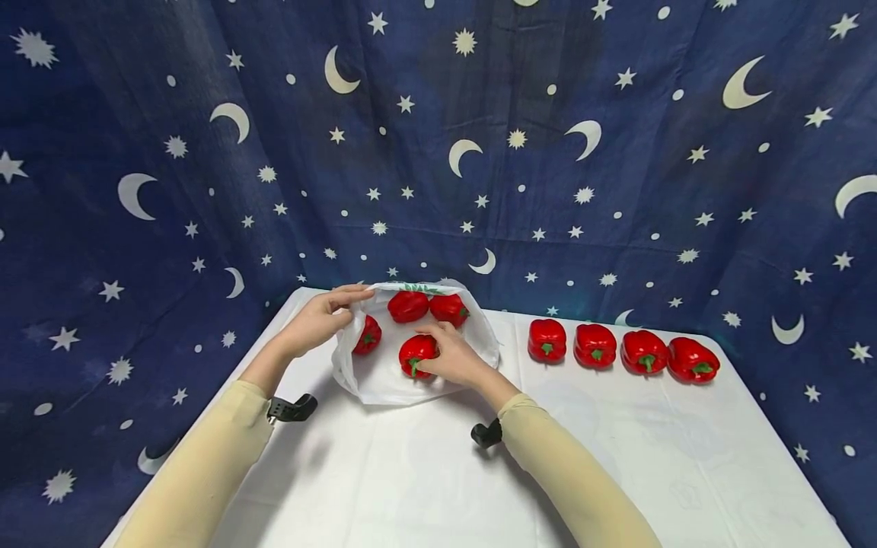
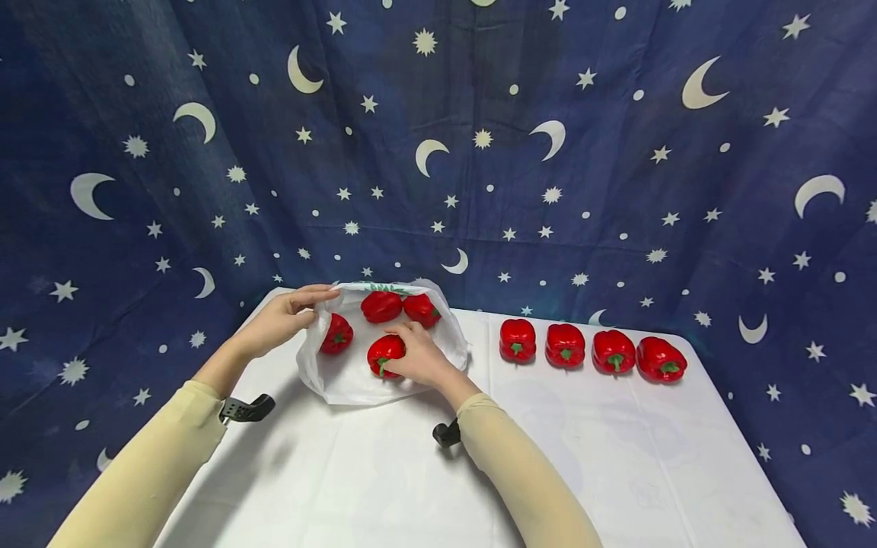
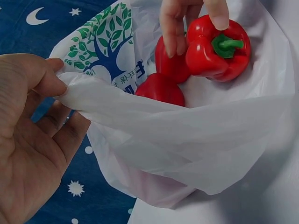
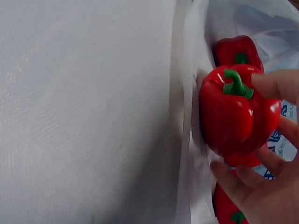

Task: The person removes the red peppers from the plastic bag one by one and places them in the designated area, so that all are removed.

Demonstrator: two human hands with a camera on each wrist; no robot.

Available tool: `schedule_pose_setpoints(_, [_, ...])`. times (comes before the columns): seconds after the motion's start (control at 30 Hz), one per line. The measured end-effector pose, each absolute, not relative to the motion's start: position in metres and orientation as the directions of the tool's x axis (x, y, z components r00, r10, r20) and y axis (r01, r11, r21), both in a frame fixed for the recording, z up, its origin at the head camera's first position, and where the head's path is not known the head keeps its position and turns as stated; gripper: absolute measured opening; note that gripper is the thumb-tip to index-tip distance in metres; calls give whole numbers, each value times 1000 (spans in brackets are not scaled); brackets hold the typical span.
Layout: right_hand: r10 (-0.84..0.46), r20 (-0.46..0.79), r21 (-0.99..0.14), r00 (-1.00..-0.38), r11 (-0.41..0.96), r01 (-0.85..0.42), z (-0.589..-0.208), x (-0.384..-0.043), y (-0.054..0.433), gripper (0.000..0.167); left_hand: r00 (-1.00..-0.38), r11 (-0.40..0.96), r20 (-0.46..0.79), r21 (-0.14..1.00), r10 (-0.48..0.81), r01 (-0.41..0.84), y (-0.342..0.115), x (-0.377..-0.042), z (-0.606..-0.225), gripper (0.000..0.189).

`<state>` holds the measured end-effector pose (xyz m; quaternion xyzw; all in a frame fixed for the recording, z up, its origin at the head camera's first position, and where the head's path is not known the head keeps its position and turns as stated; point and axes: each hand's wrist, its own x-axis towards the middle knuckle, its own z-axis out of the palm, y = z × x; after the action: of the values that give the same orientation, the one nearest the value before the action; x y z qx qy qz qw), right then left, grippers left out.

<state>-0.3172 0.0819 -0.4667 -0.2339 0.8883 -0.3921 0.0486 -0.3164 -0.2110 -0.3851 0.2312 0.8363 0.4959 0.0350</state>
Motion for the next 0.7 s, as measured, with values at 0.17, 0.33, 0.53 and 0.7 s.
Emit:
schedule_pose_setpoints(0.17, [-504,125,-743,-854,523,-418,-467,-319,89,53,-883,389,186,845,432,368,-209,-316,-383,47])
schedule_pose_setpoints(0.33, [-517,50,-807,-855,482,-339,-465,-320,95,70,-887,400,177,842,427,361,-209,-317,-384,47])
schedule_pose_setpoints(0.53, [-412,-148,-947,-899,320,9,-463,-322,99,75,-890,409,179,838,419,361,-210,-318,-383,48])
schedule_pose_setpoints(0.7, [-433,-211,-962,-876,253,107,-463,-321,99,85,-896,420,161,840,415,345,-209,-316,-381,48])
